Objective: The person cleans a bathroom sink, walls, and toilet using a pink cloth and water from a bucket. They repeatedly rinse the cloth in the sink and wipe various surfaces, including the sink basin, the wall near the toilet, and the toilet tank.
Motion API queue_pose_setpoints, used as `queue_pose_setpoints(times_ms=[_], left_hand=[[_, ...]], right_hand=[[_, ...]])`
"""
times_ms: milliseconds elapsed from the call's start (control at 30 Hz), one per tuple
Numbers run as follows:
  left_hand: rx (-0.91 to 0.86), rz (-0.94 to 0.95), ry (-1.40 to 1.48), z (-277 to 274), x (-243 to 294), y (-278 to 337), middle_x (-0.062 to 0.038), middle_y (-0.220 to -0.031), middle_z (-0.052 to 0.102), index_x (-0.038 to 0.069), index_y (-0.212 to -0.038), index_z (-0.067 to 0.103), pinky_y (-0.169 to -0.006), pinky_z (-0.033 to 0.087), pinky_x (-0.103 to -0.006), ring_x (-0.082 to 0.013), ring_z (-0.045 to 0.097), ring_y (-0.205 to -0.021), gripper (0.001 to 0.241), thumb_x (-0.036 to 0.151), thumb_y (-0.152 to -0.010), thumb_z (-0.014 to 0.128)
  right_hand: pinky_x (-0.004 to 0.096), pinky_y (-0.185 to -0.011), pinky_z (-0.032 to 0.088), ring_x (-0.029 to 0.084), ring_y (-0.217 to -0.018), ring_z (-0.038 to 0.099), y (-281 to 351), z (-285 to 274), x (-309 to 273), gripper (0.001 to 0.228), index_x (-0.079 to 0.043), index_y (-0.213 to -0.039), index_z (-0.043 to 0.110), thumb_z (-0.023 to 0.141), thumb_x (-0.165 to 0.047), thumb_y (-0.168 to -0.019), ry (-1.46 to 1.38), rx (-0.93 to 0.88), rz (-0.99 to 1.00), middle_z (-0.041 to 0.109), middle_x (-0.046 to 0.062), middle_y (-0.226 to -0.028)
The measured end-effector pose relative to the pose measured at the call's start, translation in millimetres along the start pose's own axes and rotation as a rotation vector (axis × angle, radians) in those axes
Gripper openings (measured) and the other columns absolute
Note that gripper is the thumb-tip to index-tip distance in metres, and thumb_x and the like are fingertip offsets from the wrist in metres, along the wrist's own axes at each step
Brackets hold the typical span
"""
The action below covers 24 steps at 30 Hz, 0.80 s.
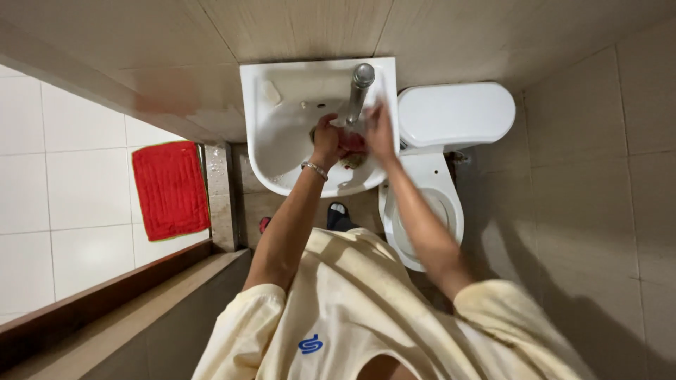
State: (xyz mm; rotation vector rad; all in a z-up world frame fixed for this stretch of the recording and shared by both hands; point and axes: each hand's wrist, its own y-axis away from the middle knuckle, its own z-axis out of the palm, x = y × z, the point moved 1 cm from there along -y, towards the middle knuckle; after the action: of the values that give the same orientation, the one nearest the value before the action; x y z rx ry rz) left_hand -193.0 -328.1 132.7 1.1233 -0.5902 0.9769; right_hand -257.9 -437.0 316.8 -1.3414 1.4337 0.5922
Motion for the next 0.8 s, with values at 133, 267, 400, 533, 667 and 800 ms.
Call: queue_pose_setpoints(times_ms=[133,267,400,533,667,800], left_hand=[[0.028,0.451,-0.706,-33.7,-56.1,-48.1,-0.014,-0.074,0.066,0.012,-0.108,0.069,-0.05,0.056,-0.0446,-0.0333,0.069,-0.064,0.033,0.009,-0.078,0.056],[-0.179,0.952,-1.472,-24.9,1.6,-10.6,-0.012,-0.088,0.072,0.009,-0.095,0.069,-0.082,0.059,-0.0416,-0.0308,0.072,-0.094,0.015,0.013,-0.081,0.07],[0.015,0.094,-0.645,-5.0,73.8,73.1,-0.027,-0.141,0.058,0.019,-0.151,0.046,-0.114,0.042,-0.0549,-0.0447,0.054,-0.134,0.059,0.047,-0.099,0.049],[0.021,0.303,-0.87,-12.6,75.6,96.9,-0.027,-0.12,0.07,0.002,-0.136,0.056,-0.101,0.052,-0.059,-0.048,0.066,-0.115,0.052,0.04,-0.101,0.047],[0.003,-0.037,-0.728,-26.9,76.5,100.8,-0.025,-0.119,0.071,0.009,-0.129,0.066,-0.103,0.05,-0.0571,-0.0411,0.066,-0.118,0.072,0.068,-0.087,0.065],[-0.19,-0.431,-0.108,-41.3,58.5,93.3,-0.018,-0.096,0.071,0.001,-0.131,0.057,-0.086,0.053,-0.0518,-0.0344,0.07,-0.083,0.091,0.075,-0.08,0.074]], right_hand=[[0.059,-0.09,0.048,0.059,-0.105,0.061,42.5,25.2,68.8,0.05,0.01,-0.122,0.058,0.071,0.005,-0.074,-0.052,-0.416,0.182,0.063,0.037,-0.105],[0.058,-0.095,0.051,0.046,-0.114,0.065,29.1,22.6,84.3,0.036,-0.019,-0.12,0.058,0.074,-0.021,-0.087,0.244,-0.428,0.351,0.071,0.021,-0.114],[0.053,-0.109,0.047,0.043,-0.127,0.061,38.4,29.2,86.8,0.055,-0.015,-0.138,0.057,0.057,0.002,-0.085,0.13,-0.39,0.454,0.067,0.021,-0.131],[0.048,-0.077,0.066,0.028,-0.082,0.073,41.3,37.0,89.8,0.019,-0.014,-0.11,0.075,0.062,-0.014,-0.095,-0.579,0.016,0.88,0.071,0.012,-0.093],[0.03,-0.069,0.062,0.02,-0.068,0.068,43.1,35.5,54.1,0.019,-0.005,-0.093,0.064,0.06,-0.023,-0.101,-1.111,0.406,1.256,0.065,0.003,-0.077],[0.034,-0.077,0.065,0.023,-0.082,0.074,50.2,38.7,138.0,0.027,-0.005,-0.098,0.068,0.064,-0.032,-0.097,-1.157,0.357,1.256,0.074,0.007,-0.091]])
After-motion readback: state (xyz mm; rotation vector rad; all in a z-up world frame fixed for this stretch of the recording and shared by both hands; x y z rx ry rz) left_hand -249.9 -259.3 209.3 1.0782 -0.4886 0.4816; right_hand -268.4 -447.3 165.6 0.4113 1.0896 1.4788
